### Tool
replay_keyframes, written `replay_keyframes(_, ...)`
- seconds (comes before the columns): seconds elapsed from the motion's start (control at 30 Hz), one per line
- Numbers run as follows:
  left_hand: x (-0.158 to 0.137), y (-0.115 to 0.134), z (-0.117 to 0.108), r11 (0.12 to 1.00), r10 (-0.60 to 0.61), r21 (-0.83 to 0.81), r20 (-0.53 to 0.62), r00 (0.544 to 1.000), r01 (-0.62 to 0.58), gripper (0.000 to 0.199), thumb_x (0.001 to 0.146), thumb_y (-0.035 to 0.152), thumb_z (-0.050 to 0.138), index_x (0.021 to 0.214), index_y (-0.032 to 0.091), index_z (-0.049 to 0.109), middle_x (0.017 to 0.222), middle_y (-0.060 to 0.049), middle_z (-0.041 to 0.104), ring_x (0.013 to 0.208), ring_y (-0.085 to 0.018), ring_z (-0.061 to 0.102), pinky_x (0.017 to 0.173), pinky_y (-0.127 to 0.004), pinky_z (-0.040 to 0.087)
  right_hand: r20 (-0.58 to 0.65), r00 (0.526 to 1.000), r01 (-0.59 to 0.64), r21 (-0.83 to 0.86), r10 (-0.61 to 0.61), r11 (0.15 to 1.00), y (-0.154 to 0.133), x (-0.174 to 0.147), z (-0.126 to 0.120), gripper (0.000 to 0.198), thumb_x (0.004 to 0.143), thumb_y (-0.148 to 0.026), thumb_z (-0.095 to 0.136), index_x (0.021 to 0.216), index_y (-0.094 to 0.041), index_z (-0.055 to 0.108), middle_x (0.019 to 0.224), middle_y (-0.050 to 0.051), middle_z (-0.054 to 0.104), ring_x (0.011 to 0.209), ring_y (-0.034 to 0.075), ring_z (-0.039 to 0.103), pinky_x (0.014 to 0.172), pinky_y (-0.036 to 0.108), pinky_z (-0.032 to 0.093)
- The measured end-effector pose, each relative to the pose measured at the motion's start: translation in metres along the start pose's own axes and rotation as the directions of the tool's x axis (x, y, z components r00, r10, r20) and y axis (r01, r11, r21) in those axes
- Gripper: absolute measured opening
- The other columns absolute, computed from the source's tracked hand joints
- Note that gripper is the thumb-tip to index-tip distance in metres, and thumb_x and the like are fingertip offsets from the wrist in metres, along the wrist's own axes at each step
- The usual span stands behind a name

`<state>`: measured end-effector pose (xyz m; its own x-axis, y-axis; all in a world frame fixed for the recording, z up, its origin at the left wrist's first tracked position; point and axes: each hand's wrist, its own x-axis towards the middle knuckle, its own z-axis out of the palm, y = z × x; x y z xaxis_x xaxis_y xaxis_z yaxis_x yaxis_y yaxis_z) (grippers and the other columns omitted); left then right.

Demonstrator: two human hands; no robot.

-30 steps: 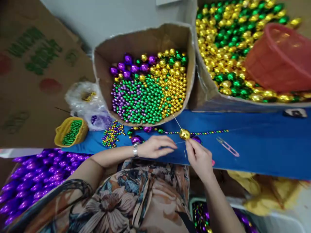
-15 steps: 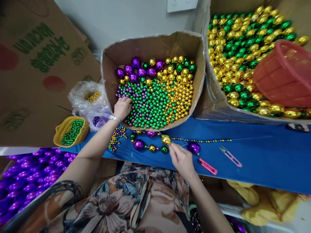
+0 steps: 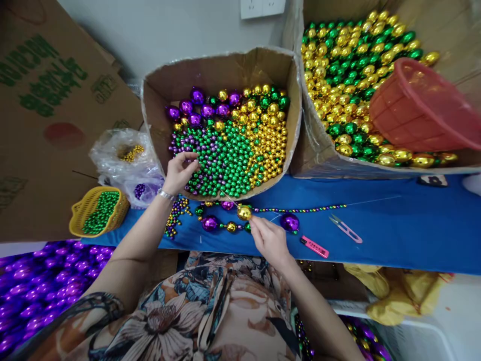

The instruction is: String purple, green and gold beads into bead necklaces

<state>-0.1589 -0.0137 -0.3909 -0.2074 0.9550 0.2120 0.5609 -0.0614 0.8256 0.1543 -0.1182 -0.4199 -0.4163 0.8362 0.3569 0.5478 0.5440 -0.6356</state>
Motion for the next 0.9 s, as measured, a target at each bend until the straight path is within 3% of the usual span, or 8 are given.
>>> replay_keyframes(0.07, -0.015, 0.015, 0.008, 0.897, -0.105, -0.413, 0.142, 0.984, 0.155, 0.026, 0.083, 0.032, 0.067, 0.104, 0.017, 0.065, 0.094, -0.006, 0.068, 0.082, -0.017, 0.069, 0.081, -0.036, 0.059, 0.009, 1.0, -0.016, -0.01, 0.016, 1.0, -0.002, 0.0, 0.001, 0.022, 0.097, -0.022, 0.044, 0.1, -0.019, 0.066, 0.084, 0.005, 0.071, 0.072, 0.014, 0.067, 0.069, 0.023, 0.049)
replay_keyframes(0.13, -0.03, 0.03, 0.018, 0.728, -0.137, -0.623, 0.274, 0.952, 0.285, 0.028, 0.081, 0.037, 0.071, 0.101, 0.017, 0.067, 0.096, -0.006, 0.07, 0.084, -0.016, 0.071, 0.083, -0.035, 0.06, 0.015, 0.999, -0.031, -0.034, 0.031, 0.999, -0.003, 0.001, 0.002, 0.024, 0.098, -0.023, 0.043, 0.1, -0.019, 0.066, 0.085, 0.005, 0.072, 0.073, 0.014, 0.067, 0.071, 0.023, 0.049)
replay_keyframes(0.2, -0.041, 0.04, 0.026, 0.621, -0.154, -0.698, 0.337, 0.929, 0.356, 0.029, 0.08, 0.039, 0.073, 0.098, 0.017, 0.069, 0.104, -0.008, 0.071, 0.09, -0.017, 0.071, 0.088, -0.034, 0.06, 0.01, 0.999, -0.039, -0.071, 0.04, 0.997, -0.003, 0.001, 0.003, 0.025, 0.098, -0.024, 0.043, 0.1, -0.019, 0.067, 0.086, 0.006, 0.072, 0.075, 0.014, 0.068, 0.072, 0.023, 0.049)
replay_keyframes(0.3, -0.052, 0.047, 0.036, 0.558, -0.184, -0.721, 0.375, 0.909, 0.411, 0.028, 0.076, 0.036, 0.077, 0.096, 0.017, 0.07, 0.105, -0.007, 0.072, 0.092, -0.018, 0.071, 0.088, -0.032, 0.06, 0.001, 0.999, -0.039, -0.129, 0.039, 0.991, -0.003, 0.0, 0.003, 0.025, 0.098, -0.024, 0.043, 0.101, -0.019, 0.067, 0.085, 0.006, 0.072, 0.075, 0.013, 0.068, 0.072, 0.022, 0.048)
replay_keyframes(0.67, -0.06, 0.055, 0.045, 0.519, -0.166, -0.745, 0.392, 0.905, 0.418, 0.029, 0.069, 0.027, 0.084, 0.093, 0.018, 0.07, 0.099, -0.004, 0.072, 0.087, -0.014, 0.07, 0.083, -0.028, 0.06, -0.038, 0.999, -0.018, -0.249, 0.009, 0.968, 0.002, -0.002, 0.003, 0.026, 0.098, -0.024, 0.043, 0.1, -0.018, 0.068, 0.083, 0.004, 0.073, 0.072, 0.012, 0.066, 0.068, 0.021, 0.044)
replay_keyframes(0.8, -0.062, 0.054, 0.046, 0.582, -0.149, -0.731, 0.333, 0.931, 0.355, 0.028, 0.068, 0.028, 0.084, 0.091, 0.019, 0.07, 0.098, -0.004, 0.072, 0.085, -0.013, 0.069, 0.082, -0.029, 0.06, -0.044, 0.999, -0.004, -0.318, -0.011, 0.948, 0.004, -0.003, 0.003, 0.025, 0.098, -0.024, 0.045, 0.099, -0.018, 0.069, 0.077, 0.003, 0.071, 0.066, 0.011, 0.064, 0.062, 0.022, 0.041)
replay_keyframes(0.9, -0.065, 0.054, 0.049, 0.702, -0.06, -0.678, 0.251, 0.966, 0.219, 0.026, 0.071, 0.027, 0.082, 0.092, 0.019, 0.071, 0.095, -0.004, 0.072, 0.087, -0.013, 0.067, 0.081, -0.026, 0.058, -0.055, 0.998, -0.003, -0.344, -0.017, 0.939, 0.003, -0.002, 0.005, 0.024, 0.097, -0.024, 0.046, 0.099, -0.019, 0.07, 0.074, 0.003, 0.07, 0.063, 0.011, 0.063, 0.06, 0.023, 0.041)
